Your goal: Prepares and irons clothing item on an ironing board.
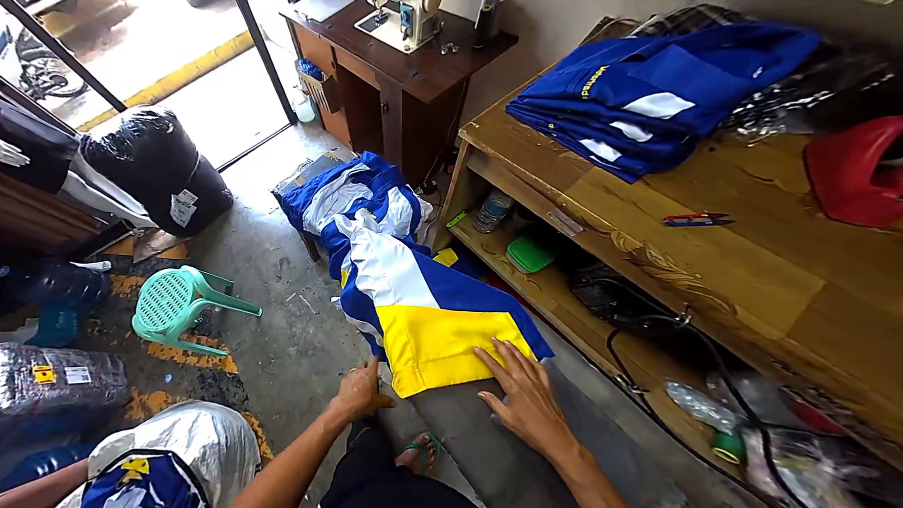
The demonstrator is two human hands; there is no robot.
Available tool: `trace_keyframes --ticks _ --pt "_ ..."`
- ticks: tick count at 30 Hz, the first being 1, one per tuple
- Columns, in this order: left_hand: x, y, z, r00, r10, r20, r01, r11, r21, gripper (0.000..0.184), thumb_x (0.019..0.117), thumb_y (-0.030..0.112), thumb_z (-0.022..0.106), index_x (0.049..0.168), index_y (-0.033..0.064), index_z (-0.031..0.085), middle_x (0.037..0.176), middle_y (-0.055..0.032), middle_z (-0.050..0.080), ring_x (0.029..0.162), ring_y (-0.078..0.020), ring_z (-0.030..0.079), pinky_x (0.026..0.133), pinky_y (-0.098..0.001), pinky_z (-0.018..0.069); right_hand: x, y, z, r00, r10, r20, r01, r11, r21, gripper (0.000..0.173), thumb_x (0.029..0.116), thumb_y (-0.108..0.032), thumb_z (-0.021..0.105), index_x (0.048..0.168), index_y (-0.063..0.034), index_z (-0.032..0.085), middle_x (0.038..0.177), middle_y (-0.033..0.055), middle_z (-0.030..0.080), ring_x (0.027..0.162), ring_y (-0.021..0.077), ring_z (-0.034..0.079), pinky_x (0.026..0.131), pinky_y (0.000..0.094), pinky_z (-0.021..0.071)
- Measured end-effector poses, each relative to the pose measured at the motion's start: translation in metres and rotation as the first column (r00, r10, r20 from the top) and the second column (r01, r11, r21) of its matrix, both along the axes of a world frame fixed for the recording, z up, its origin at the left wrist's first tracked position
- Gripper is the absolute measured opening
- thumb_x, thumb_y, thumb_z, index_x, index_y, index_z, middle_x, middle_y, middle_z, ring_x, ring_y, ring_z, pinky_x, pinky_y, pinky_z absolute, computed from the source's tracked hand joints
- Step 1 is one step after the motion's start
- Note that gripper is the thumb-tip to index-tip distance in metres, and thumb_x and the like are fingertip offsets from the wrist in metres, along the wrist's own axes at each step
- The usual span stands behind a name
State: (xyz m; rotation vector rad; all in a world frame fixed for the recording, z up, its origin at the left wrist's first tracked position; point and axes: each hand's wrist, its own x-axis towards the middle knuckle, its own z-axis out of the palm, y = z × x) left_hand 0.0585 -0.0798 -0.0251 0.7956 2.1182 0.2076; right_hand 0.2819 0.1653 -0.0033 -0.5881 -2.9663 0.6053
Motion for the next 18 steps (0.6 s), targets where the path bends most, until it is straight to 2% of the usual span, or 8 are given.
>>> trace_keyframes --ticks 1,2,4,7,9,11,16,18 --pt "0.006 0.001 -0.017 0.997 0.061 -0.040 -0.054 0.987 0.150 0.097 0.0759 0.042 0.087 0.154 0.0050 0.042 0.149 -0.0232 0.050 0.134 -0.0389 0.054 0.108 -0.0577 0.0473 0.011 0.002 0.005 0.998 -0.039 -0.044 0.040 0.999 0.034 0.069 0.0833 -0.040 0.079 0.147 -0.0239 0.058 0.156 0.0178 0.048 0.146 0.0425 0.040 0.114 0.0712 0.0304" --pt "0.013 0.002 -0.031 0.993 0.104 -0.057 -0.080 0.944 0.321 0.091 0.0769 0.037 0.086 0.151 0.0023 0.045 0.151 -0.0227 0.049 0.138 -0.0366 0.051 0.112 -0.0537 0.0452 0.025 0.005 0.012 0.992 -0.095 -0.081 0.100 0.993 0.066 0.068 0.0835 -0.048 0.075 0.144 -0.0213 0.061 0.154 0.0192 0.050 0.145 0.0454 0.041 0.113 0.0730 0.0301" --pt "0.025 0.001 -0.044 0.988 0.152 -0.030 -0.109 0.818 0.564 0.058 0.0875 0.022 0.075 0.136 -0.0060 0.058 0.140 -0.0251 0.059 0.132 -0.0361 0.057 0.111 -0.0512 0.0456 0.065 0.016 0.024 0.968 -0.229 -0.103 0.237 0.969 0.066 0.077 0.0829 -0.065 0.065 0.140 -0.0141 0.063 0.151 0.0240 0.051 0.143 0.0517 0.040 0.110 0.0758 0.0292" --pt "0.027 -0.006 -0.029 0.981 0.186 0.052 -0.177 0.751 0.637 0.031 0.0983 0.011 0.057 0.122 -0.0076 0.064 0.117 -0.0231 0.069 0.113 -0.0313 0.067 0.102 -0.0465 0.0526 0.136 0.021 0.016 0.951 -0.309 0.016 0.309 0.950 -0.039 0.092 0.0814 -0.073 0.063 0.148 -0.0101 0.055 0.155 0.0315 0.042 0.143 0.0593 0.034 0.106 0.0809 0.0281" --pt "0.018 -0.002 -0.003 0.975 0.205 0.086 -0.209 0.717 0.665 0.028 0.1013 0.011 0.049 0.119 -0.0073 0.062 0.106 -0.0216 0.069 0.101 -0.0290 0.069 0.094 -0.0457 0.0556 0.164 0.012 0.002 0.960 -0.274 0.061 0.277 0.959 -0.052 0.093 0.0870 -0.073 0.059 0.153 -0.0088 0.050 0.157 0.0329 0.039 0.142 0.0586 0.037 0.105 0.0784 0.0314" --pt "0.000 0.010 0.031 0.979 0.197 0.057 -0.177 0.664 0.726 0.029 0.1032 0.012 0.045 0.119 -0.0071 0.061 0.099 -0.0197 0.070 0.092 -0.0261 0.071 0.086 -0.0435 0.0576 0.166 -0.003 -0.006 0.969 -0.246 0.028 0.247 0.969 -0.021 0.092 0.0892 -0.076 0.053 0.151 -0.0073 0.052 0.156 0.0334 0.040 0.141 0.0569 0.040 0.107 0.0745 0.0322" --pt "-0.062 0.068 0.133 0.979 0.114 -0.168 0.065 0.610 0.790 0.029 0.1057 0.021 0.050 0.111 -0.0021 0.068 0.089 -0.0143 0.072 0.081 -0.0239 0.072 0.076 -0.0441 0.0586 0.106 -0.036 -0.021 0.981 -0.174 -0.089 0.180 0.981 0.072 0.081 0.0905 -0.070 0.053 0.146 -0.0121 0.058 0.153 0.0291 0.047 0.140 0.0518 0.044 0.107 0.0730 0.0332" --pt "-0.087 0.088 0.170 0.979 0.072 -0.189 0.102 0.631 0.769 0.032 0.1071 0.022 0.047 0.113 0.0006 0.069 0.091 -0.0119 0.073 0.081 -0.0213 0.071 0.078 -0.0431 0.0579 0.067 -0.042 -0.030 0.974 -0.158 -0.162 0.181 0.974 0.137 0.079 0.0910 -0.075 0.046 0.144 -0.0180 0.062 0.150 0.0238 0.053 0.139 0.0470 0.049 0.105 0.0719 0.0363"
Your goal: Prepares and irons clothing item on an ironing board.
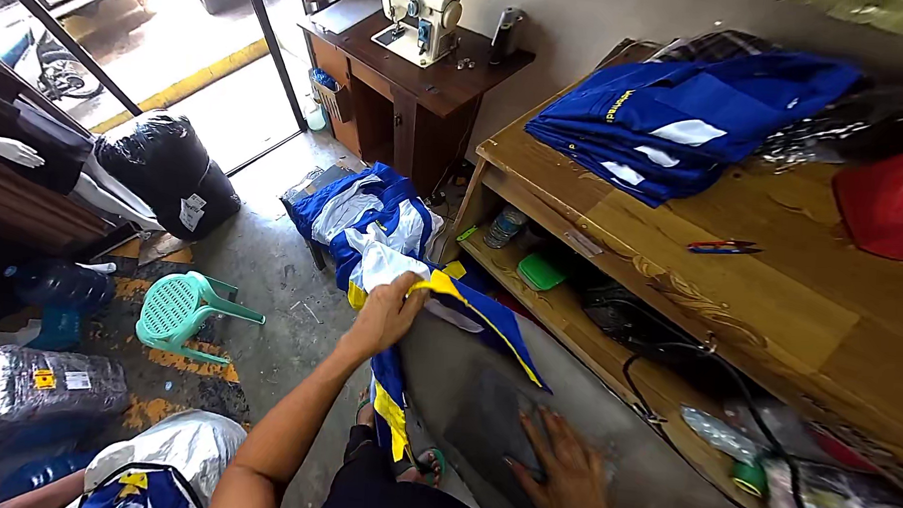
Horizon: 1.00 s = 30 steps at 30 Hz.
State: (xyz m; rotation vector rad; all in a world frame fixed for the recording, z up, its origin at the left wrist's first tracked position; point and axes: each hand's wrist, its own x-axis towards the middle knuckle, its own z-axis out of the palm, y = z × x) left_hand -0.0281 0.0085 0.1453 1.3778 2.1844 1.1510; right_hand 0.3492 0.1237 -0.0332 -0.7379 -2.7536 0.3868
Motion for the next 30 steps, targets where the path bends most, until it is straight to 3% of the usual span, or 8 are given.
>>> trace_keyframes --ticks 8,12,14,17,19,21,25,30 --pt "-0.059 0.039 0.070 0.994 -0.103 -0.035 0.104 0.994 0.021 0.021 0.1061 0.022 0.051 0.103 0.0081 0.066 0.077 -0.0031 0.065 0.065 -0.0136 0.060 0.061 -0.0348 0.0508 -0.212 0.024 0.029 0.986 0.027 0.166 0.022 0.958 -0.286 0.081 0.0907 -0.078 0.048 0.157 -0.0318 0.045 0.158 0.0164 0.046 0.138 0.0426 0.051 0.101 0.0697 0.0436" --pt "-0.081 0.042 0.090 0.997 -0.074 -0.027 0.072 0.995 -0.070 0.022 0.1073 0.026 0.051 0.106 0.0085 0.065 0.076 -0.0050 0.064 0.062 -0.0159 0.060 0.057 -0.0364 0.0508 -0.282 0.045 0.072 0.916 0.180 0.358 0.057 0.826 -0.561 0.080 0.1016 -0.053 0.056 0.165 -0.0183 0.023 0.158 0.0192 0.044 0.144 0.0386 0.046 0.115 0.0626 0.0381" --pt "-0.105 0.041 0.102 0.998 -0.053 -0.030 0.049 0.994 -0.102 0.026 0.1076 0.030 0.051 0.104 0.0077 0.063 0.073 -0.0068 0.064 0.058 -0.0164 0.061 0.053 -0.0354 0.0517 -0.287 0.042 0.120 0.896 0.394 0.204 -0.194 0.762 -0.618 0.060 0.1025 -0.033 0.062 0.154 -0.0062 0.046 0.151 0.0230 0.052 0.138 0.0373 0.053 0.115 0.0551 0.0414" --pt "-0.152 0.052 0.110 0.994 -0.098 -0.037 0.093 0.989 -0.116 0.028 0.1052 0.029 0.052 0.098 0.0046 0.064 0.077 -0.0063 0.059 0.069 -0.0173 0.057 0.066 -0.0403 0.0477 -0.286 0.034 0.191 0.792 0.434 -0.430 -0.585 0.741 -0.329 0.033 0.0998 -0.032 0.066 0.119 -0.0059 0.073 0.104 0.0093 0.076 0.091 0.0163 0.073 0.083 0.0346 0.0614" --pt "-0.171 0.054 0.118 0.992 -0.124 -0.028 0.121 0.988 -0.094 0.026 0.1046 0.028 0.054 0.095 0.0058 0.064 0.073 -0.0030 0.057 0.067 -0.0131 0.056 0.064 -0.0356 0.0465 -0.305 0.050 0.220 0.762 0.262 -0.592 -0.408 0.904 -0.125 0.051 0.0899 -0.043 0.076 0.124 -0.0049 0.069 0.112 0.0125 0.072 0.100 0.0225 0.070 0.084 0.0426 0.0595" --pt "-0.182 0.052 0.126 0.991 -0.129 -0.025 0.127 0.990 -0.059 0.024 0.1031 0.027 0.056 0.093 0.0067 0.065 0.073 -0.0019 0.057 0.066 -0.0116 0.055 0.064 -0.0340 0.0454 -0.331 0.085 0.221 0.860 0.194 -0.472 -0.285 0.950 -0.129 0.086 0.0775 -0.049 0.083 0.147 -0.0091 0.052 0.133 0.0172 0.060 0.121 0.0349 0.058 0.099 0.0560 0.0497" --pt "-0.228 0.041 0.137 0.986 -0.109 -0.127 0.114 0.993 0.034 0.019 0.0980 0.024 0.064 0.096 0.0063 0.068 0.081 -0.0028 0.065 0.073 -0.0104 0.061 0.069 -0.0350 0.0507 -0.386 0.127 0.189 0.981 0.144 -0.129 -0.173 0.950 -0.261 0.017 0.0944 -0.018 0.075 0.104 -0.0041 0.072 0.092 0.0199 0.072 0.089 0.0409 0.071 0.078 0.0665 0.0529" --pt "-0.306 0.014 0.138 0.945 -0.012 -0.327 -0.028 0.993 -0.115 0.031 0.0906 0.020 0.077 0.114 0.0018 0.066 0.100 -0.0170 0.071 0.093 -0.0299 0.069 0.088 -0.0551 0.0542 -0.440 0.166 0.232 0.969 0.044 -0.245 -0.069 0.993 -0.094 0.025 0.1013 -0.015 0.058 0.118 -0.0018 0.070 0.107 0.0282 0.069 0.103 0.0495 0.066 0.086 0.0713 0.0493"
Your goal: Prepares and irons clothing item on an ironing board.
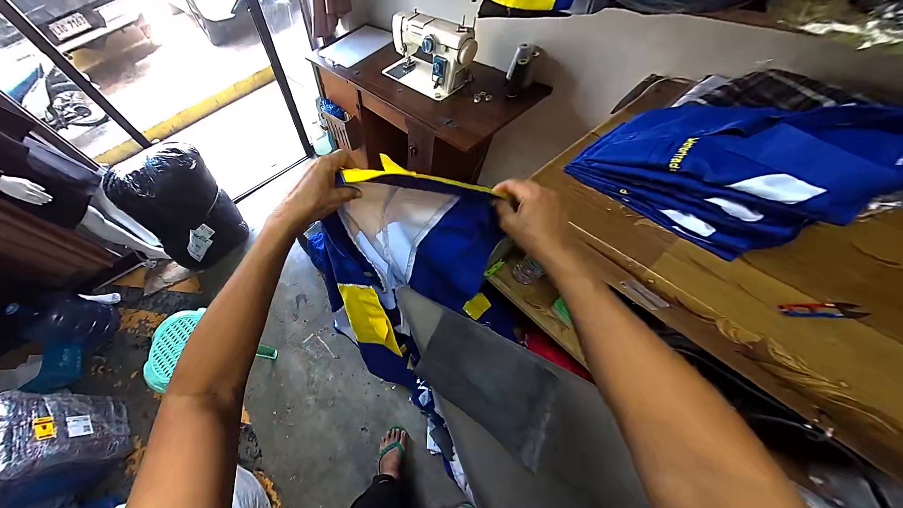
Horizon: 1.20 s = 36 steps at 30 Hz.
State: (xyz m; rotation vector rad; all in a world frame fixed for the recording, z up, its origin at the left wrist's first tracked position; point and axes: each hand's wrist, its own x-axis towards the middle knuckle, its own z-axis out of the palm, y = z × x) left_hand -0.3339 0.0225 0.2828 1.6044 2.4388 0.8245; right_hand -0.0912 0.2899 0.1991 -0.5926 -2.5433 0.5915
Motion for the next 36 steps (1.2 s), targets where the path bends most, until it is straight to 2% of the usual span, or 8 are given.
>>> trace_keyframes --ticks 5,12,16,21,27,30,33,36 --pt "-0.026 -0.047 -0.003 0.980 0.148 -0.135 -0.128 0.981 0.147 0.019 0.0986 0.018 0.066 0.107 0.0034 0.074 0.101 -0.0162 0.069 0.095 -0.0282 0.066 0.089 -0.0475 0.0518 -0.019 -0.008 0.040 0.992 0.122 -0.034 -0.113 0.973 0.200 0.021 0.1008 -0.016 0.058 0.114 -0.0057 0.072 0.105 0.0230 0.068 0.106 0.0438 0.064 0.093 0.0635 0.0441" --pt "0.040 -0.105 -0.104 0.979 -0.040 0.198 0.092 0.961 -0.259 0.028 0.0974 0.007 0.065 0.124 0.0105 0.073 0.118 -0.0108 0.073 0.108 -0.0241 0.070 0.099 -0.0511 0.0545 0.062 -0.037 -0.088 0.945 0.259 0.200 -0.282 0.955 0.095 0.014 0.0883 -0.002 0.068 0.098 -0.0083 0.077 0.090 0.0154 0.069 0.094 0.0397 0.065 0.086 0.0620 0.0483" --pt "0.146 -0.114 -0.169 0.814 -0.185 0.551 0.467 0.772 -0.431 0.029 0.1015 0.015 0.061 0.126 0.0043 0.071 0.117 -0.0182 0.073 0.111 -0.0313 0.069 0.102 -0.0545 0.0505 0.176 -0.042 -0.144 0.898 0.302 0.321 -0.303 0.952 -0.047 0.018 0.0890 -0.004 0.062 0.099 -0.0058 0.077 0.093 0.0206 0.071 0.100 0.0465 0.065 0.091 0.0660 0.0466" --pt "0.270 -0.095 -0.205 0.528 -0.383 0.758 0.786 0.560 -0.264 0.026 0.1021 0.014 0.060 0.120 -0.0019 0.071 0.109 -0.0239 0.073 0.106 -0.0377 0.070 0.097 -0.0591 0.0507 0.325 -0.061 -0.172 0.931 0.188 0.312 -0.170 0.982 -0.086 0.018 0.0818 -0.001 0.063 0.087 -0.0088 0.079 0.084 0.0152 0.071 0.093 0.0434 0.067 0.085 0.0640 0.0502" --pt "0.383 -0.021 -0.233 0.298 -0.541 0.787 0.915 0.397 -0.073 0.027 0.1036 0.013 0.057 0.117 -0.0070 0.069 0.104 -0.0265 0.071 0.101 -0.0395 0.069 0.092 -0.0579 0.0519 0.453 -0.035 -0.191 0.926 -0.062 0.373 0.083 0.996 -0.040 0.025 0.0813 0.003 0.058 0.088 -0.0079 0.080 0.086 0.0167 0.072 0.092 0.0470 0.066 0.084 0.0677 0.0487" --pt "0.410 0.006 -0.237 0.303 -0.617 0.727 0.939 0.322 -0.118 0.036 0.1012 0.020 0.064 0.131 0.0007 0.067 0.120 -0.0231 0.070 0.115 -0.0369 0.066 0.101 -0.0571 0.0493 0.462 -0.021 -0.190 0.865 -0.184 0.468 0.205 0.979 0.006 0.031 0.0836 0.014 0.058 0.091 -0.0058 0.080 0.092 0.0206 0.073 0.100 0.0505 0.065 0.090 0.0687 0.0476" --pt "0.379 0.013 -0.226 0.580 -0.590 0.561 0.773 0.616 -0.151 0.023 0.0963 0.022 0.070 0.111 0.0052 0.076 0.116 -0.0160 0.072 0.114 -0.0310 0.067 0.103 -0.0544 0.0496 0.436 -0.029 -0.168 0.773 -0.263 0.577 0.339 0.940 -0.026 0.035 0.0849 0.016 0.060 0.100 -0.0075 0.081 0.111 0.0215 0.073 0.114 0.0517 0.061 0.096 0.0712 0.0430" --pt "0.316 0.033 -0.220 0.874 -0.335 0.352 0.388 0.917 -0.094 0.025 0.1006 0.018 0.059 0.106 -0.0001 0.076 0.123 -0.0159 0.071 0.120 -0.0278 0.066 0.106 -0.0447 0.0507 0.396 -0.061 -0.154 0.882 -0.309 0.356 0.362 0.927 -0.093 0.032 0.0961 0.008 0.049 0.116 0.0015 0.074 0.123 0.0287 0.067 0.119 0.0524 0.060 0.101 0.0682 0.0456"
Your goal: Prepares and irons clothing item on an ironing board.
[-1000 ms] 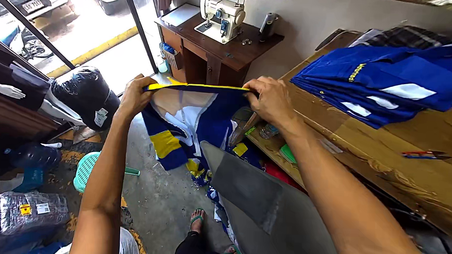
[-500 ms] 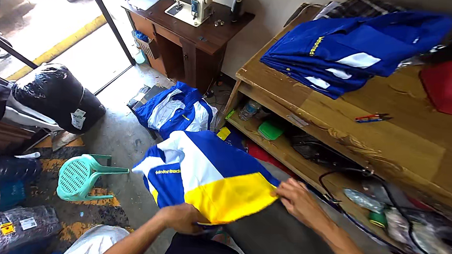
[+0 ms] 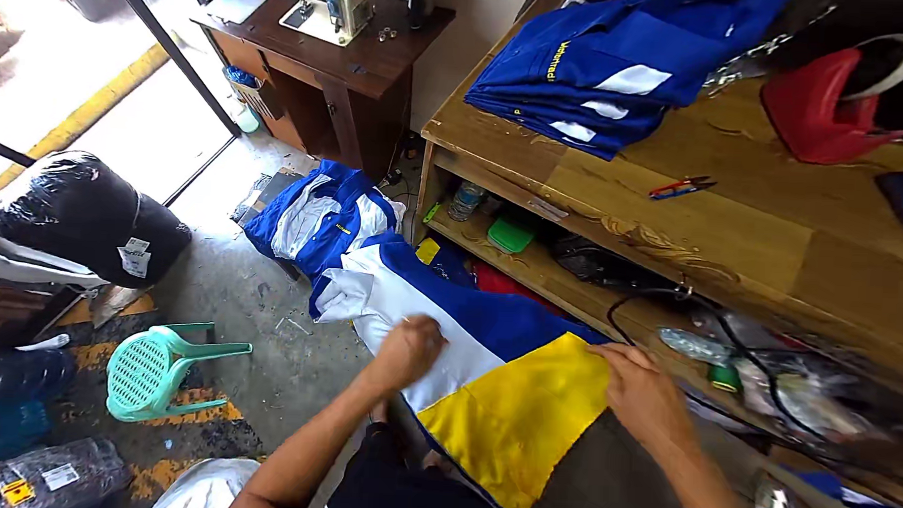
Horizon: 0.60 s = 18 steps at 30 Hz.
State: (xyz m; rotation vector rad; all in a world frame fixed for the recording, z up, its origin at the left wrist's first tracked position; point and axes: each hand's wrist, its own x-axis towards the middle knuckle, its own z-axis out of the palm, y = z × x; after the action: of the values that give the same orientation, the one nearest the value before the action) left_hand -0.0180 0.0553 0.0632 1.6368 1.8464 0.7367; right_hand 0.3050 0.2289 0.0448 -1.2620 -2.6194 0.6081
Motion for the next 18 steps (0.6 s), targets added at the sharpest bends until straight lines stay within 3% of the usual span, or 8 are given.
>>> trace_keyframes --ticks 2,4,7,9,11,14,16,18 --pt "-0.038 0.012 -0.021 0.988 0.066 -0.142 -0.070 0.997 -0.021 0.038 0.1059 0.029 0.050 0.128 0.0071 0.071 0.146 -0.0123 0.060 0.142 -0.0308 0.050 0.119 -0.0529 0.0353 -0.033 -0.035 -0.008 0.989 -0.017 -0.148 0.008 0.998 -0.057 0.037 0.1068 -0.014 0.043 0.132 0.0001 0.066 0.136 0.0259 0.063 0.130 0.0454 0.058 0.108 0.0603 0.0462" --pt "-0.064 0.019 -0.052 0.961 0.003 -0.277 -0.036 0.993 -0.113 0.052 0.1086 0.046 0.036 0.150 0.0202 0.055 0.161 -0.0040 0.045 0.154 -0.0313 0.031 0.123 -0.0640 0.0160 -0.057 -0.064 -0.040 0.984 0.014 -0.179 -0.025 0.998 -0.065 0.049 0.1084 -0.034 0.039 0.144 -0.0073 0.059 0.150 0.0217 0.053 0.143 0.0417 0.046 0.117 0.0603 0.0368" --pt "-0.082 0.036 -0.070 0.928 -0.092 -0.362 0.036 0.986 -0.161 0.059 0.1081 0.056 0.027 0.157 0.0293 0.044 0.165 0.0029 0.038 0.157 -0.0285 0.025 0.122 -0.0694 0.0078 -0.052 -0.067 -0.089 0.998 0.067 -0.017 -0.065 0.992 0.110 0.060 0.1078 -0.053 0.027 0.154 -0.0218 0.050 0.162 0.0150 0.041 0.152 0.0414 0.032 0.119 0.0693 0.0212" --pt "-0.087 0.051 -0.069 0.943 -0.109 -0.315 0.059 0.985 -0.163 0.057 0.1075 0.056 0.033 0.155 0.0275 0.048 0.164 0.0005 0.041 0.156 -0.0279 0.025 0.123 -0.0661 0.0099 -0.041 -0.048 -0.098 0.996 0.084 0.027 -0.087 0.979 0.185 0.061 0.1074 -0.056 0.024 0.154 -0.0262 0.050 0.162 0.0117 0.042 0.152 0.0405 0.032 0.119 0.0706 0.0188" --pt "-0.095 0.055 -0.063 0.988 0.026 -0.152 -0.021 0.999 0.032 0.045 0.1049 0.037 0.053 0.142 0.0131 0.063 0.154 -0.0082 0.053 0.151 -0.0266 0.038 0.125 -0.0546 0.0250 -0.034 -0.027 -0.099 0.994 0.107 0.013 -0.107 0.977 0.185 0.067 0.1058 -0.061 0.025 0.155 -0.0228 0.049 0.162 0.0153 0.041 0.152 0.0424 0.032 0.119 0.0694 0.0207" --pt "-0.108 0.031 -0.018 0.901 0.424 -0.091 -0.398 0.892 0.213 0.024 0.1004 0.020 0.061 0.107 -0.0007 0.072 0.108 -0.0143 0.072 0.103 -0.0244 0.070 0.093 -0.0448 0.0581 -0.028 -0.016 -0.100 0.993 0.096 -0.070 -0.082 0.980 0.183 0.071 0.1044 -0.060 0.033 0.153 -0.0116 0.049 0.159 0.0233 0.042 0.150 0.0449 0.035 0.120 0.0643 0.0263" --pt "-0.122 0.002 0.014 0.798 0.521 -0.303 -0.559 0.828 -0.046 0.047 0.1037 0.042 0.053 0.099 -0.0008 0.071 0.094 -0.0173 0.072 0.090 -0.0313 0.071 0.084 -0.0529 0.0564 -0.025 -0.026 -0.090 0.993 0.020 -0.113 0.001 0.983 0.185 0.066 0.1038 -0.055 0.039 0.150 -0.0096 0.052 0.157 0.0240 0.044 0.149 0.0457 0.036 0.119 0.0653 0.0269" --pt "-0.137 -0.012 0.025 0.836 0.384 -0.393 -0.534 0.736 -0.417 0.071 0.1022 0.065 0.040 0.106 0.0007 0.070 0.105 -0.0216 0.071 0.103 -0.0386 0.068 0.089 -0.0622 0.0510 -0.019 -0.046 -0.071 0.979 -0.163 -0.127 0.179 0.975 0.130 0.066 0.1020 -0.052 0.043 0.149 -0.0060 0.052 0.157 0.0269 0.043 0.148 0.0491 0.035 0.116 0.0691 0.0270"
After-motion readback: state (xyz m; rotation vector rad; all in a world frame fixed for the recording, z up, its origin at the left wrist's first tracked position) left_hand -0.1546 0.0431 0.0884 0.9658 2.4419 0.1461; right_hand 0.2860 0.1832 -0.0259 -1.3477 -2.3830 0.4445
